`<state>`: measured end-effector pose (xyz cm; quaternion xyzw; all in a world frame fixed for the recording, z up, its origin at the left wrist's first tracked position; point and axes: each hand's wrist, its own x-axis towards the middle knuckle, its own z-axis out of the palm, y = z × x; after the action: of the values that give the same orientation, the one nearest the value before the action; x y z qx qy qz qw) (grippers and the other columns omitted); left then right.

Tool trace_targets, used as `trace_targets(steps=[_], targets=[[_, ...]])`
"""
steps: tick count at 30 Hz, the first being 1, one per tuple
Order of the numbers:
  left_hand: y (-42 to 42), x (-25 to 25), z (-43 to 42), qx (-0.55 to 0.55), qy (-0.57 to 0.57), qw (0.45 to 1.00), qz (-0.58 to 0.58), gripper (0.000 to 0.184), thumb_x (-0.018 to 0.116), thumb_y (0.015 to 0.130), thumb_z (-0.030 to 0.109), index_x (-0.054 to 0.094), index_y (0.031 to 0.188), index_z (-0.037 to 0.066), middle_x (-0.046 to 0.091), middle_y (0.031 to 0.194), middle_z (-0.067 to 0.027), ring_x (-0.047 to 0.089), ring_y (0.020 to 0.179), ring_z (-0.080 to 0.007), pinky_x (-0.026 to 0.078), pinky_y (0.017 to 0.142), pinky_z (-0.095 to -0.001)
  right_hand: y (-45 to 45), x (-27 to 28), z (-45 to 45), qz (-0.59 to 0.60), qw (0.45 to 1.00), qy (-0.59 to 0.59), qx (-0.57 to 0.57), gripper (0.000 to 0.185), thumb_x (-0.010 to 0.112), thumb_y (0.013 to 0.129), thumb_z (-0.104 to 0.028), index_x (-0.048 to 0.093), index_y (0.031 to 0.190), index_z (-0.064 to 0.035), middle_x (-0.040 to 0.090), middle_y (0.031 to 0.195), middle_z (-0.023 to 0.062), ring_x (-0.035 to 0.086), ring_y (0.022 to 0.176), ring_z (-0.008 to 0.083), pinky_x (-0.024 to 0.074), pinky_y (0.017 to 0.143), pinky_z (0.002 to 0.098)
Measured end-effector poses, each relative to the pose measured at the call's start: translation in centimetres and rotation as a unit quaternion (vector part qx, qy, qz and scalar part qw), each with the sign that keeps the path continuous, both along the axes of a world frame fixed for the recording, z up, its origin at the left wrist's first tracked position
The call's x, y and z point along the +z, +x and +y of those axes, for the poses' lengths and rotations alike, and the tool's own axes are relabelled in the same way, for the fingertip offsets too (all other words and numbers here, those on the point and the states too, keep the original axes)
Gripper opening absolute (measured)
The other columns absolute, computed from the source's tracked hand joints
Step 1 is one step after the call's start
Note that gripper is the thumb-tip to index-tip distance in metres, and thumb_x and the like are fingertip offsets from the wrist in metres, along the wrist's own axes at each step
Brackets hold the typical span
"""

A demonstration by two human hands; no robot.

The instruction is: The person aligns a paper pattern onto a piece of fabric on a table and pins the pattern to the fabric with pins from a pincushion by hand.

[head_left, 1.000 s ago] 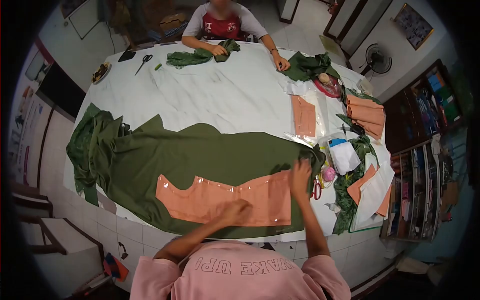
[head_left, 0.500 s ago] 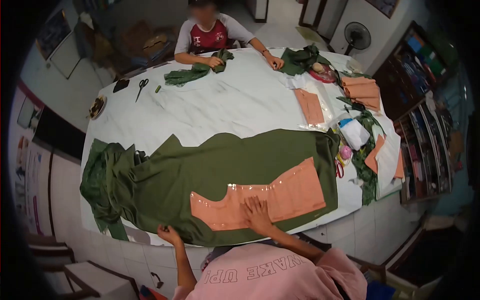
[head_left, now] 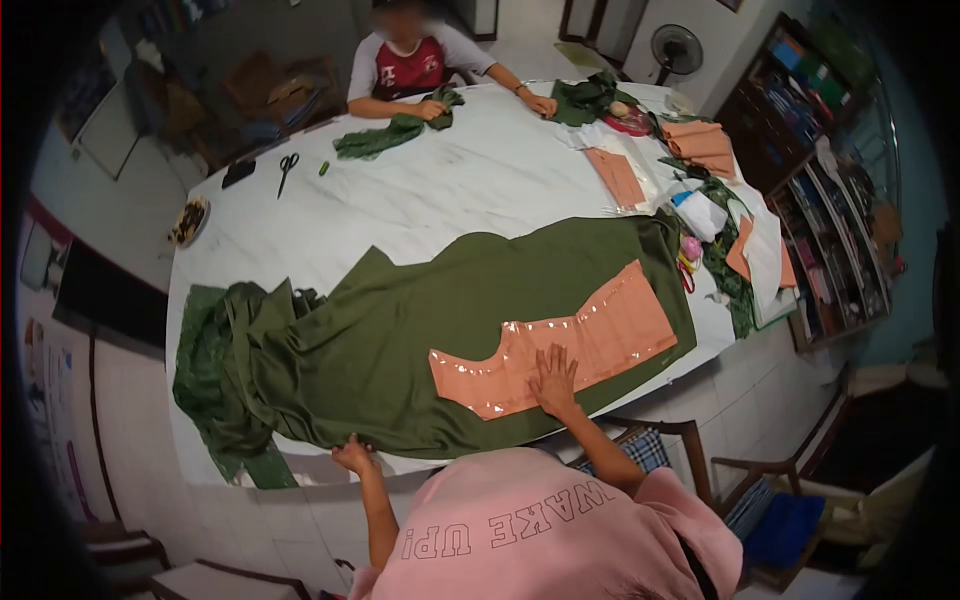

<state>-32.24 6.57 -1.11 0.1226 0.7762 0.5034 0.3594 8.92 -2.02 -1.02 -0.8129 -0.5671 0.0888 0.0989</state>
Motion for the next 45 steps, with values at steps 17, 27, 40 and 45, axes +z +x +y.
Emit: trace_targets(steps=[17,27,40,45], targets=[[18.4,4.1,10.1,-0.322,0.211,0.907,0.168,0.021,0.057,0.082,0.001,0.055,0.103,-0.001,0.056,0.087,-0.0073,0.053,0.072,-0.0140,0.045,0.066,-0.0285,9.3,4.1,4.6,0.110,0.992,0.023,0.051,0.033,0.054,0.080,-0.017,0.056,0.108,-0.0012,0.047,0.120,0.0242,0.047,0.111,0.0362,0.0403,0.089,0.0475],[39.3,2.4,17.5,-0.433,0.201,0.861,0.176,0.011,0.054,0.088,0.007,0.058,0.092,-0.002,0.059,0.079,-0.0046,0.056,0.072,-0.0115,0.046,0.066,-0.0259,24.1,-1.0,19.4,0.665,0.740,0.066,-0.071,0.021,0.052,0.088,-0.014,0.060,0.102,-0.0003,0.061,0.102,0.0165,0.063,0.086,0.0266,0.0499,0.078,0.0376],[72.1,0.1,48.2,-0.585,0.349,0.673,0.287,0.016,0.056,0.086,0.012,0.062,0.095,0.000,0.062,0.084,-0.0105,0.058,0.074,-0.0161,0.045,0.062,-0.0266,26.8,-4.1,31.4,0.986,0.163,0.015,0.043,0.038,0.044,0.092,-0.025,0.046,0.122,-0.0012,0.056,0.113,0.0151,0.056,0.102,0.0274,0.0431,0.089,0.0398],[80.4,-3.4,59.6,-0.489,0.309,0.726,0.372,0.023,0.062,0.083,0.023,0.065,0.092,0.002,0.063,0.086,-0.0107,0.059,0.079,-0.0251,0.046,0.070,-0.0339,27.4,-4.0,31.9,0.995,0.095,-0.026,0.008,0.042,0.049,0.089,-0.031,0.046,0.122,-0.0048,0.054,0.115,0.0101,0.052,0.104,0.0229,0.0413,0.088,0.0378]])
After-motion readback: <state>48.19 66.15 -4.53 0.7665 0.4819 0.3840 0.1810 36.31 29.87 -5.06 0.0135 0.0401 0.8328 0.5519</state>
